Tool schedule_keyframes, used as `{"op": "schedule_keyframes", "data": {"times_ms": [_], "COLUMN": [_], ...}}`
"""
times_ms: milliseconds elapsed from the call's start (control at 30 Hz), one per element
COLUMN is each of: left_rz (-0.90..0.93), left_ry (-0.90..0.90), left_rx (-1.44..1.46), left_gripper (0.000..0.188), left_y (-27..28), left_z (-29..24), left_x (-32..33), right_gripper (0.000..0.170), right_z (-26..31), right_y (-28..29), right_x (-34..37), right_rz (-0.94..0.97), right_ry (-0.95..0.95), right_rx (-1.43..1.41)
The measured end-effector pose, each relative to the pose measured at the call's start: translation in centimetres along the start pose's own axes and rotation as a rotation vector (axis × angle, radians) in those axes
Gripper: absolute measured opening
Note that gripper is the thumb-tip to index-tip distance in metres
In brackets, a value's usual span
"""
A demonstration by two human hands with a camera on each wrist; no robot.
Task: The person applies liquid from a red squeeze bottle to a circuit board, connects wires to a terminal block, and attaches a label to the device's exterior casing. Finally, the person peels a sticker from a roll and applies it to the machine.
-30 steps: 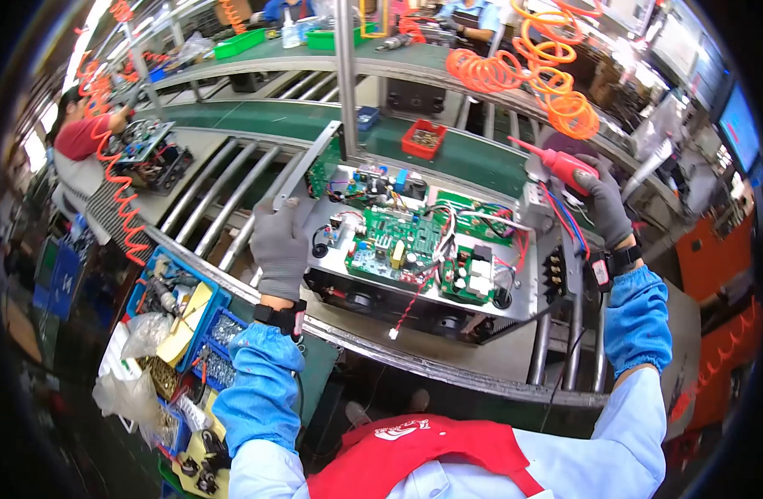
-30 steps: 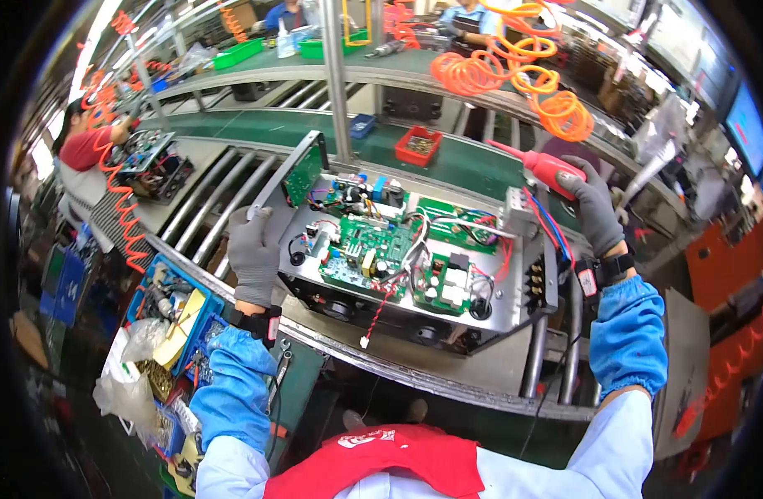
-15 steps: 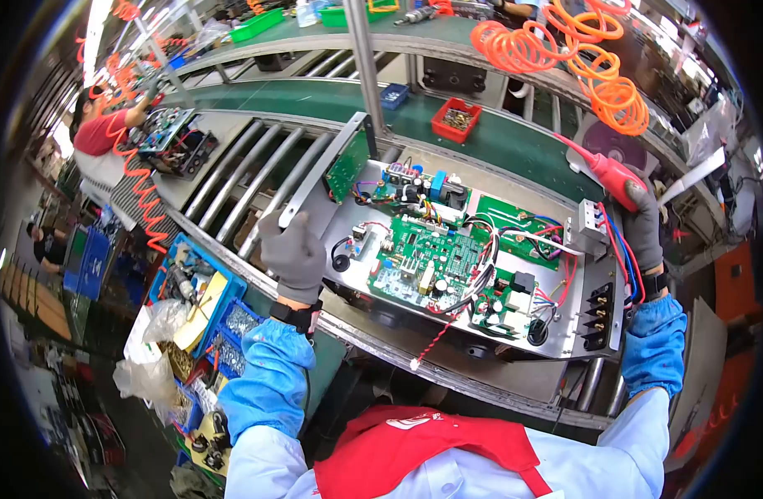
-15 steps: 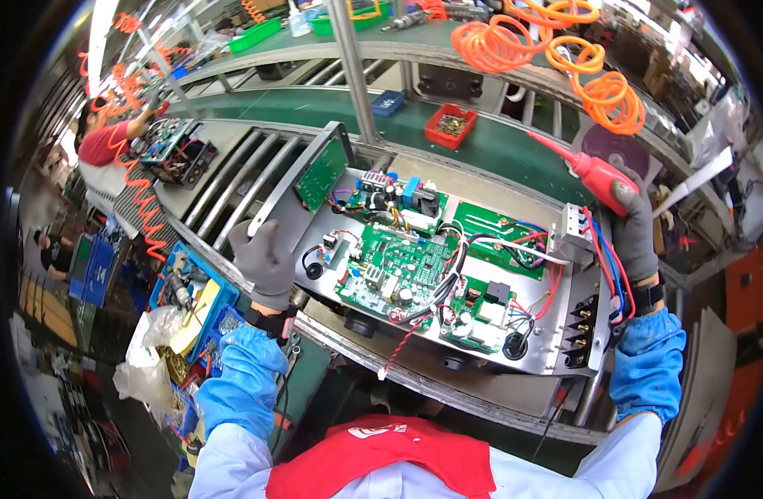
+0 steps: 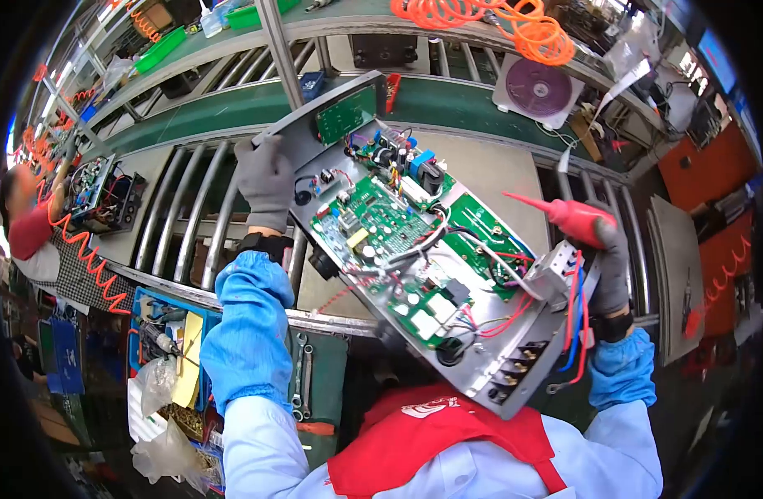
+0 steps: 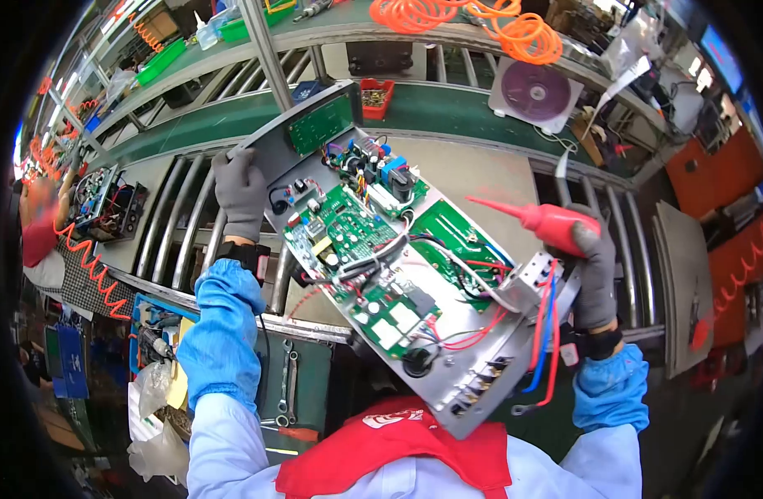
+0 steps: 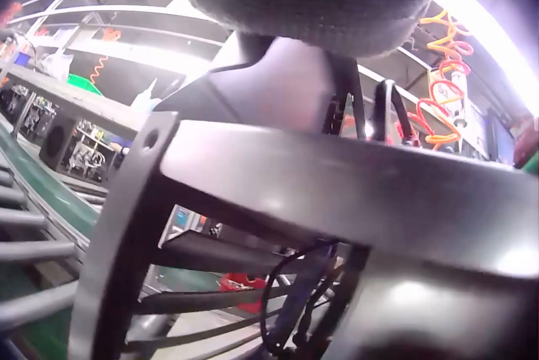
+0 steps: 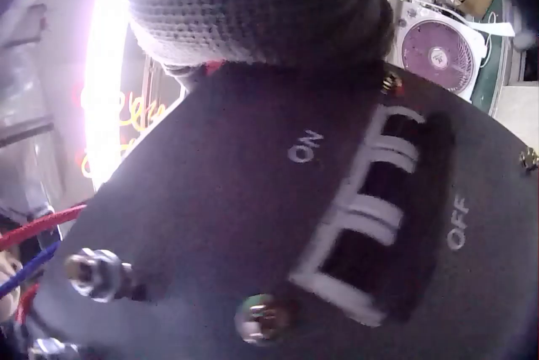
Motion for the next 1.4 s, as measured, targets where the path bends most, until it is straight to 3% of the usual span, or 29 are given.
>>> {"op": "schedule_keyframes", "data": {"times_ms": [100, 200, 267, 333, 367, 433, 467, 533, 633, 700, 800, 833, 900, 967, 1000, 1067, 1133, 1167, 1267, 1300, 1400], "left_rz": [0.094, 0.001, 0.015, 0.052, 0.124, 0.178, 0.158, 0.044, -0.198, -0.098, -0.086, -0.154, -0.231, -0.232, -0.220, -0.292, -0.234, -0.271, -0.221, -0.129, -0.150], "left_ry": [0.072, 0.242, 0.700, 0.460, 0.353, 0.373, 0.499, 0.708, 0.703, 0.498, 0.462, 0.503, 0.398, 0.456, 0.664, 0.816, 0.836, 0.718, 0.795, 0.664, 0.578], "left_rx": [0.259, 0.332, 0.744, 0.891, 0.879, 0.872, 0.883, 0.617, 0.474, 0.315, 0.216, 0.182, 0.095, 0.308, 0.573, 0.587, 0.720, 0.774, 0.870, 0.870, 0.763], "left_gripper": [0.025, 0.023, 0.020, 0.029, 0.029, 0.031, 0.033, 0.034, 0.031, 0.030, 0.032, 0.031, 0.044, 0.041, 0.040, 0.041, 0.046, 0.045, 0.050, 0.053, 0.050], "left_y": [0.0, 9.2, 13.7, 18.4, 20.2, 21.0, 20.7, 21.6, 23.6, 24.1, 23.2, 23.0, 22.4, 21.0, 19.5, 18.9, 17.7, 17.2, 14.4, 13.5, 10.6], "left_z": [0.9, -6.0, -11.5, -21.2, -25.8, -32.5, -34.3, -34.8, -34.7, -34.7, -33.7, -33.0, -32.4, -30.6, -29.8, -31.6, -32.9, -32.9, -32.0, -31.7, -27.6], "left_x": [1.0, 1.4, 5.9, 7.8, 8.0, 9.8, 11.4, 13.6, 15.3, 16.0, 15.9, 14.6, 12.8, 13.1, 14.8, 14.0, 12.8, 12.0, 11.6, 10.5, 8.2], "right_gripper": [0.042, 0.035, 0.031, 0.030, 0.029, 0.028, 0.028, 0.030, 0.031, 0.032, 0.036, 0.038, 0.044, 0.051, 0.054, 0.053, 0.061, 0.065, 0.068, 0.067, 0.062], "right_z": [-0.9, -1.0, -1.4, -1.7, -1.4, -1.7, -1.7, -3.2, -2.7, -3.7, -3.6, -3.6, -4.2, -4.5, -4.0, -3.2, -2.3, -1.9, -1.8, -1.6, -2.6], "right_y": [1.1, 2.2, 2.4, 2.4, 2.9, 3.2, 3.4, 3.9, 4.5, 6.0, 7.2, 7.2, 7.0, 7.5, 8.1, 10.1, 11.8, 12.5, 13.9, 12.9, 8.6], "right_x": [2.6, 2.6, 2.6, 2.7, 2.5, 2.8, 3.1, 3.1, 7.7, 9.9, 12.8, 13.1, 13.2, 13.1, 13.2, 13.4, 13.9, 14.0, 13.6, 13.5, 12.8], "right_rz": [0.010, 0.014, 0.026, 0.081, 0.088, 0.160, 0.201, 0.290, 0.359, 0.410, 0.460, 0.481, 0.494, 0.427, 0.356, 0.164, 0.003, -0.088, -0.223, -0.210, -0.060], "right_ry": [-0.046, 0.024, 0.015, -0.028, 0.050, 0.024, 0.015, -0.076, -0.061, -0.091, -0.181, -0.178, -0.261, -0.209, -0.189, -0.077, 0.057, 0.136, 0.192, 0.151, 0.020], "right_rx": [0.022, 0.021, -0.064, -0.137, -0.107, -0.226, -0.286, -0.365, -0.418, -0.390, -0.451, -0.451, -0.469, -0.328, -0.264, -0.220, -0.284, -0.303, -0.268, -0.314, -0.467]}}
Point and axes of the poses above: each hand's wrist, its own x-axis away from the middle knuckle, its own y-axis out of the back of the hand, z = x × y, the point moved 10 cm from there along -x, towards the middle knuckle, and after that the axes turned 12 degrees about -y, right-handed, at the moved point
